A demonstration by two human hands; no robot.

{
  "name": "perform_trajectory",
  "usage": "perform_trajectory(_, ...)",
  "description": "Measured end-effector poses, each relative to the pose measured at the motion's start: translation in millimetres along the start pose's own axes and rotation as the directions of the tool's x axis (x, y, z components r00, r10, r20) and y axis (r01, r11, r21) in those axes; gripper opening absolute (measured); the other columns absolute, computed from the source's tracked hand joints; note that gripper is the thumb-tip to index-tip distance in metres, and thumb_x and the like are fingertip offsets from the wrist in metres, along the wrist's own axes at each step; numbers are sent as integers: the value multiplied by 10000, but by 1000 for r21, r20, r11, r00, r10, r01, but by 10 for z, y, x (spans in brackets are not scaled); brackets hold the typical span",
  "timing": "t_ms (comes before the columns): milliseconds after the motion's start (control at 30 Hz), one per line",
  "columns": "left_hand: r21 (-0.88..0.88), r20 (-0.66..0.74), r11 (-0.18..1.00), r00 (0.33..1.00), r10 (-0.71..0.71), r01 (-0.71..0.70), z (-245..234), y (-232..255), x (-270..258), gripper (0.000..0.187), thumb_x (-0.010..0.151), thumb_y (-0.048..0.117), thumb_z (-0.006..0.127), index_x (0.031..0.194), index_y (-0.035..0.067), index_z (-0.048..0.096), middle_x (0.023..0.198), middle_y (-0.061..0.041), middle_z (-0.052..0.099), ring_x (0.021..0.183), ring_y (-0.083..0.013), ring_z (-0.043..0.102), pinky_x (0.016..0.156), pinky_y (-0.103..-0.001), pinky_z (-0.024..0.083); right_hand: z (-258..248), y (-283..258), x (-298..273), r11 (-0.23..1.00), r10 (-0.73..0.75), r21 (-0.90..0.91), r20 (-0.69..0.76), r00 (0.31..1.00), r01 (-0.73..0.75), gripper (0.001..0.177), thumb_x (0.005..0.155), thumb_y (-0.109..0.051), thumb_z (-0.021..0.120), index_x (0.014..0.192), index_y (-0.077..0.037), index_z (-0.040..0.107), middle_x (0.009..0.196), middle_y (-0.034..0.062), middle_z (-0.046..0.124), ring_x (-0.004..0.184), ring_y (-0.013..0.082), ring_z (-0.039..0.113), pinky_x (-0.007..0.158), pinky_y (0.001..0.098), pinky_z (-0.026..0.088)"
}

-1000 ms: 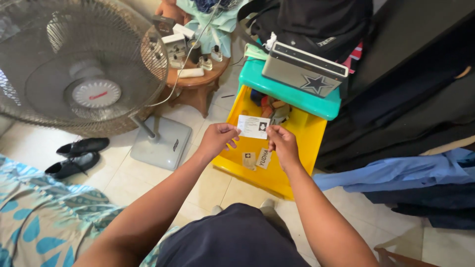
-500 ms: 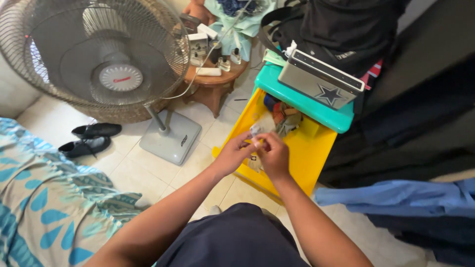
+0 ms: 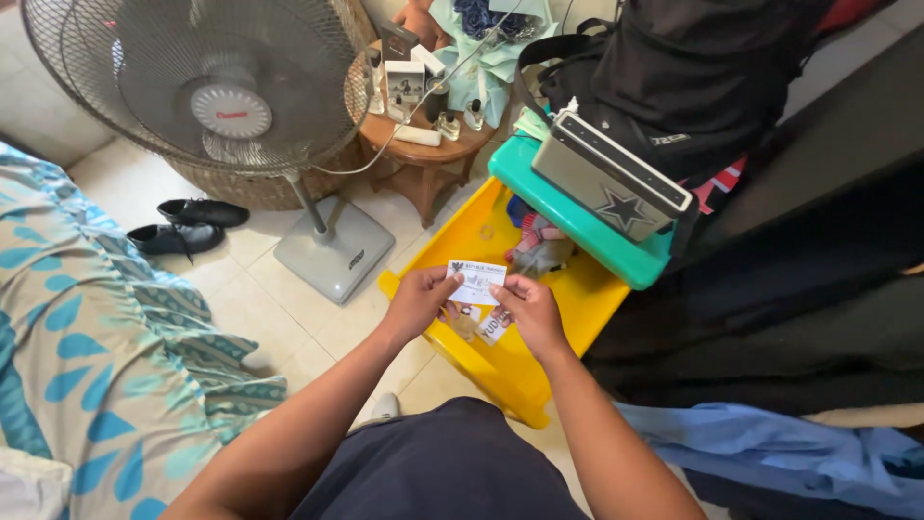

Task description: The person retrieves a pair of grey boxer briefs from a yellow drawer, folds them, and places them on a bed. They then pick up a small card with a photo and text, examine it, and place it on a pillow. The person repeats this process with another card and a small plastic-wrapped item, placing each on the bed.

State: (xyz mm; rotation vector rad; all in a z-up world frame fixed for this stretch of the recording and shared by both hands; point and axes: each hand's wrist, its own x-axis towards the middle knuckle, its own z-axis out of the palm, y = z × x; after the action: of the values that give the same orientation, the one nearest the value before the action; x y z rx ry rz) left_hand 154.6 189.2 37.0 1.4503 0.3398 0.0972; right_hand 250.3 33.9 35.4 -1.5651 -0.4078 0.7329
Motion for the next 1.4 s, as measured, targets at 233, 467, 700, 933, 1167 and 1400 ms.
perform_trajectory(233,344,-293,938,946,140,-32,424,101,-128,244,747,186,599,934,28,608,637,-48,613,488,-89,562,476,-225,431,-394,28,-137,1000,11,-11,-67,998,-12,148,758,-134,586,818,1,599,689,42,610,537,77,548,445,198,387)
perform_trajectory(467,300,-262,890,868,422,-342,882,-42,-307,324,734,131,623,1027,13,554,844,-82,582,659,-133,539,598,-245,457,-298,2,-363,907,-330,-329,-162,930,264,121,756,-115,614,822,-16,595,647,68,606,556,109,559,490,208,424)
perform_trajectory(700,-119,-458,986,888,49,-116,845,-353,-597,227,843,135,470,915,-44,590,729,-68,621,606,-112,593,542,-225,492,-80,-15,-563,795,-436,-352,234,869,493,194,705,-91,620,890,-34,609,806,74,517,630,127,530,509,211,431)
perform_trajectory(933,-226,-629,969,775,-65,-102,607,-325,-1322,228,818,138,489,931,-33,588,712,-82,607,541,-121,583,475,-231,484,235,55,-440,995,5,-89,452,892,39,145,750,-131,592,853,-29,583,748,46,591,592,81,538,466,197,403)
perform_trajectory(1167,-236,-807,965,576,-130,-112,499,-313,-2063,264,777,165,558,954,-31,569,751,-75,621,547,-126,601,429,-223,453,749,65,-636,994,101,-101,625,774,-48,161,755,-139,596,822,7,607,674,17,588,540,73,533,454,190,398)
perform_trajectory(1400,-144,-875,977,482,-52,-156,478,-425,-2865,286,747,115,583,998,-20,566,741,-68,625,555,-107,596,421,-212,447,1273,107,-1148,988,133,-149,717,684,-37,163,755,-130,600,831,13,614,667,31,590,532,78,528,449,195,402)
